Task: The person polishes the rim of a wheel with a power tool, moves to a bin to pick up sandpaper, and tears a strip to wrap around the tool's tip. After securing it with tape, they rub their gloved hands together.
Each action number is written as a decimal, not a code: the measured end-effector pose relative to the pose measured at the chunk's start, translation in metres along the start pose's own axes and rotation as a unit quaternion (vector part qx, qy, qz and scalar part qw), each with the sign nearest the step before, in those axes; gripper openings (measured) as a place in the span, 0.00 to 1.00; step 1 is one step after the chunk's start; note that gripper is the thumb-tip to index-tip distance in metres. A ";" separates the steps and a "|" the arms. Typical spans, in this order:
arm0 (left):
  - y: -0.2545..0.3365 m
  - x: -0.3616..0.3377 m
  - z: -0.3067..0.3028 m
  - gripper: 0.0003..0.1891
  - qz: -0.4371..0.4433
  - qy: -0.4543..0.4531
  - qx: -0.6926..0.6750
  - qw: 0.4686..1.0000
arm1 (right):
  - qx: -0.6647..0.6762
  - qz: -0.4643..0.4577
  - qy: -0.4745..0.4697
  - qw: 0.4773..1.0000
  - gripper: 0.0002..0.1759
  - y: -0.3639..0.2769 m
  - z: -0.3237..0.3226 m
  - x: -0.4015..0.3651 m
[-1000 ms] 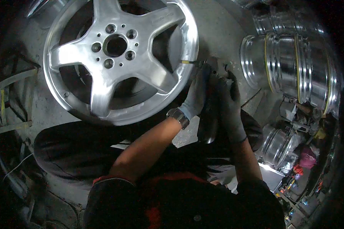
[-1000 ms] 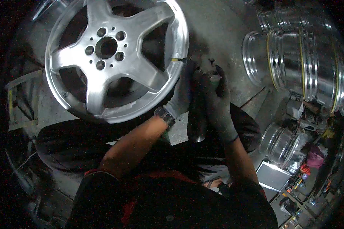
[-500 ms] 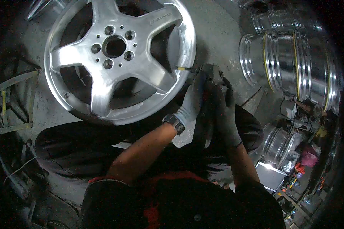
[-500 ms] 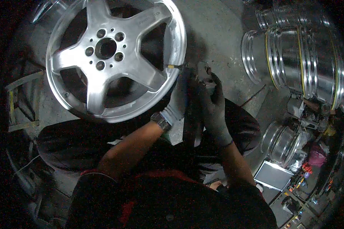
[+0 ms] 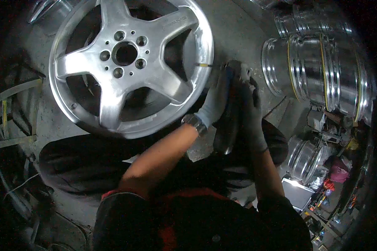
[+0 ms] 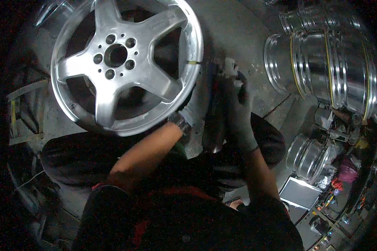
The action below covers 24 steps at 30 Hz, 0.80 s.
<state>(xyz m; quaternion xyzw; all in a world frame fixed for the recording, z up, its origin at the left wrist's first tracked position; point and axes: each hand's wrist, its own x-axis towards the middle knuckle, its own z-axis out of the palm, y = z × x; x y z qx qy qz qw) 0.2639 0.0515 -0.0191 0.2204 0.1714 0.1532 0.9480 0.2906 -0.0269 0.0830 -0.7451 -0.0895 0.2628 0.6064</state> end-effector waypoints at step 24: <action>-0.005 -0.022 -0.002 0.27 0.024 0.011 -0.092 0.995 | -0.025 -0.025 -0.038 0.999 0.30 -0.001 0.000 -0.016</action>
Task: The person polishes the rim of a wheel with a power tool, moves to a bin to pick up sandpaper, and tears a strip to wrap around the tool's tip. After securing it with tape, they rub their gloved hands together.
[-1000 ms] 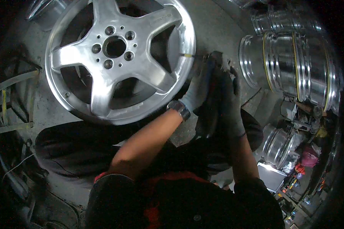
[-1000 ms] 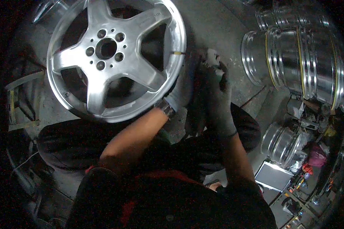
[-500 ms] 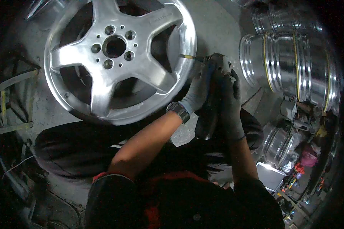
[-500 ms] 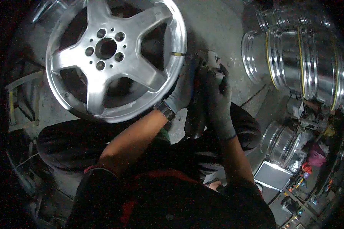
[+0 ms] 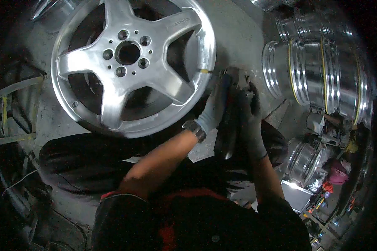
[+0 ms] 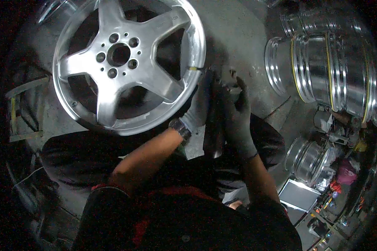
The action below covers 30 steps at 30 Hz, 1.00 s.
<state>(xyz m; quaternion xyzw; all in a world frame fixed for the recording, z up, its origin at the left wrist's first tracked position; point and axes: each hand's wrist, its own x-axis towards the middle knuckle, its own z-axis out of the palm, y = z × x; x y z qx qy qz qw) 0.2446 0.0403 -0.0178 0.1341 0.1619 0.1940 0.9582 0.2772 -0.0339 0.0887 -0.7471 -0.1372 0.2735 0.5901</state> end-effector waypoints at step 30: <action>0.018 0.065 0.017 0.24 -0.005 -0.050 -0.083 0.995 | -0.015 -0.037 -0.007 0.999 0.28 -0.022 0.009 0.056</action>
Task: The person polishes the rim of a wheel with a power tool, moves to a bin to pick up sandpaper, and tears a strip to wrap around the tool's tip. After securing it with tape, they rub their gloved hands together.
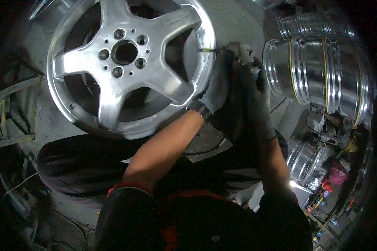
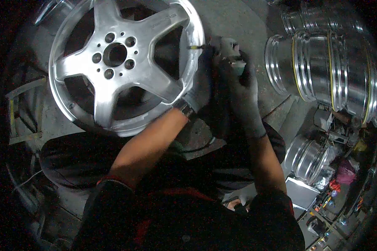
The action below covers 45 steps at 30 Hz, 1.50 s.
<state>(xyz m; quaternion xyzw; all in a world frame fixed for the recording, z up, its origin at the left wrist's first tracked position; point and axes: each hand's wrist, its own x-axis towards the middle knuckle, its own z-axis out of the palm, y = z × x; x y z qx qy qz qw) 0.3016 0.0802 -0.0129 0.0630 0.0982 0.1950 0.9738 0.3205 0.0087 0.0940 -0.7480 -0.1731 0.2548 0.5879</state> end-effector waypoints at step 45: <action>0.030 -0.193 0.060 0.32 -0.127 -0.159 0.367 0.908 | 0.282 -0.007 -0.002 0.959 0.36 0.027 -0.058 -0.152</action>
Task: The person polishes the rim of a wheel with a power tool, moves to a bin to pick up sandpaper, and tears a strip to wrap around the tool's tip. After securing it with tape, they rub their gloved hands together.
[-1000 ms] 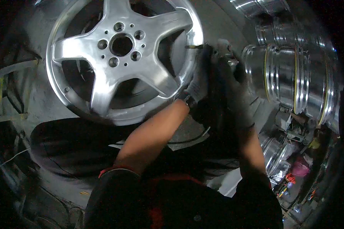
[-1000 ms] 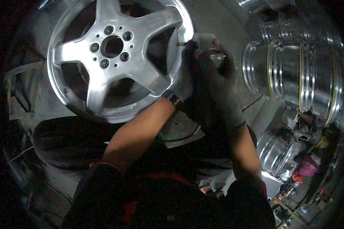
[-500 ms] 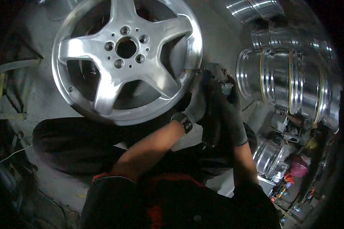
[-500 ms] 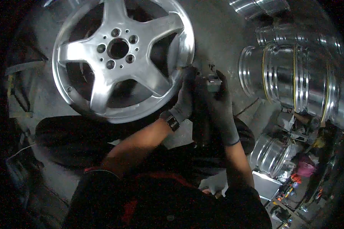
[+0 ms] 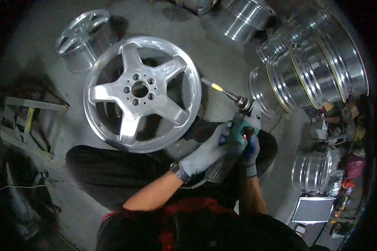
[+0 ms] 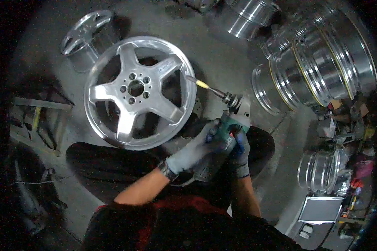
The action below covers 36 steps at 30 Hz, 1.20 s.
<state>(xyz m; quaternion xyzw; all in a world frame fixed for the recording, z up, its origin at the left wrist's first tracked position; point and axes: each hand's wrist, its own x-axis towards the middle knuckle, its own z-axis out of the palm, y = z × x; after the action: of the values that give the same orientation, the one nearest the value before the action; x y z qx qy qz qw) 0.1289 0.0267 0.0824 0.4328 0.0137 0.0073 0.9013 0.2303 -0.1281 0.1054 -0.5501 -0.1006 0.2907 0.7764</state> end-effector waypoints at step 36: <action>0.037 -0.117 0.011 0.45 0.174 0.430 0.462 0.756 | 0.007 -0.011 -0.287 0.958 0.30 0.015 0.149 0.001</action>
<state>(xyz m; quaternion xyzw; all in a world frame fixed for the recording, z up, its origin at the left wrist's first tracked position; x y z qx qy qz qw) 0.0123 0.0380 0.1201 0.7431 0.3257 0.3421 0.4741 0.1549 -0.0059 0.1468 -0.4373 -0.3230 0.4286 0.7217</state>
